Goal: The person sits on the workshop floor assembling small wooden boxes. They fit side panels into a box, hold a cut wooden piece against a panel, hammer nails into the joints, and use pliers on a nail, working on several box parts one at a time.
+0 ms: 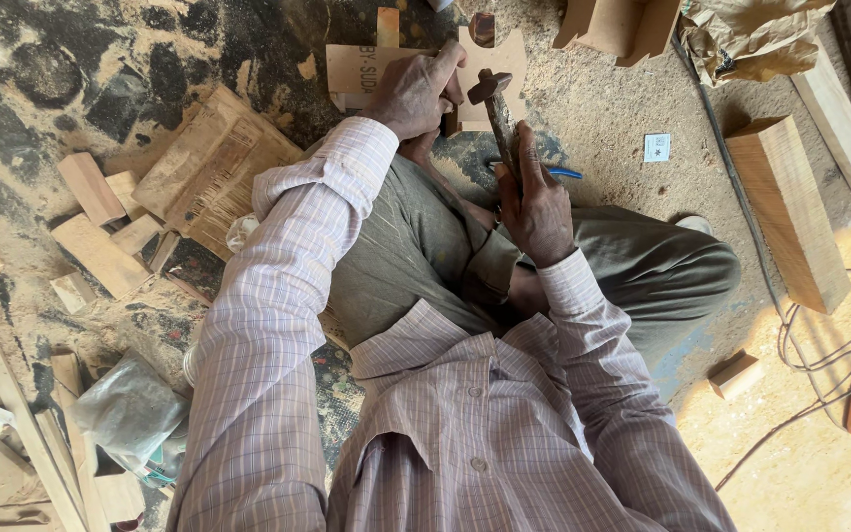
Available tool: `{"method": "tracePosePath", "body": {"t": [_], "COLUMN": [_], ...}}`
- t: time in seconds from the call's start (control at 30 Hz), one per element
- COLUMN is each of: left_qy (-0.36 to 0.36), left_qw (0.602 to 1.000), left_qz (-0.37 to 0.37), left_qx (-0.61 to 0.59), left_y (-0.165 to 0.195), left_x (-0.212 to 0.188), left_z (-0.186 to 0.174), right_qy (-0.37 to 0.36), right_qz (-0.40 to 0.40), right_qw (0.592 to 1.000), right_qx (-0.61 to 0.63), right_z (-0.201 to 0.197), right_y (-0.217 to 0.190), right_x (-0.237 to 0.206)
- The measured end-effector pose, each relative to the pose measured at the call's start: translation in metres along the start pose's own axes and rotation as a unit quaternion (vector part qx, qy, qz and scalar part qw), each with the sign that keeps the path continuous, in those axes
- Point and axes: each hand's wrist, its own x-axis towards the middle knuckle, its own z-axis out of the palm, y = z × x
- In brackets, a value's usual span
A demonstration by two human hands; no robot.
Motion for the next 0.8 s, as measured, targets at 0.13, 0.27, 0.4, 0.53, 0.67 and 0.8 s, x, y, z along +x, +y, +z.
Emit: {"method": "tracePosePath", "body": {"t": [0.13,0.27,0.4,0.53,0.67,0.8], "left_qy": [0.035,0.106,0.032,0.027,0.039,0.037], "left_qw": [0.997,0.987,0.994,0.992,0.990,0.992], "left_qz": [-0.056,0.007,-0.056,-0.031,-0.028,-0.035], "left_qx": [0.049,0.123,0.089,0.121,0.134,0.120], "left_y": [-0.001,-0.020,-0.028,-0.027,-0.015,-0.009], "left_x": [0.002,0.009,0.013,0.011,0.007,0.006], "left_z": [0.008,0.019,0.017,-0.001,-0.013,-0.016], "right_qy": [0.016,0.009,0.023,0.018,-0.019,-0.025], "right_qz": [-0.049,-0.044,-0.072,-0.018,0.030,0.073], "right_qw": [0.999,0.999,0.997,0.995,0.986,0.980], "right_qx": [-0.008,0.006,0.029,0.098,0.165,0.181], "right_z": [-0.001,-0.002,-0.002,-0.002,-0.005,-0.007], "right_y": [0.003,0.005,0.006,0.004,0.003,0.001], "right_x": [0.000,0.002,0.003,0.005,0.009,0.010]}}
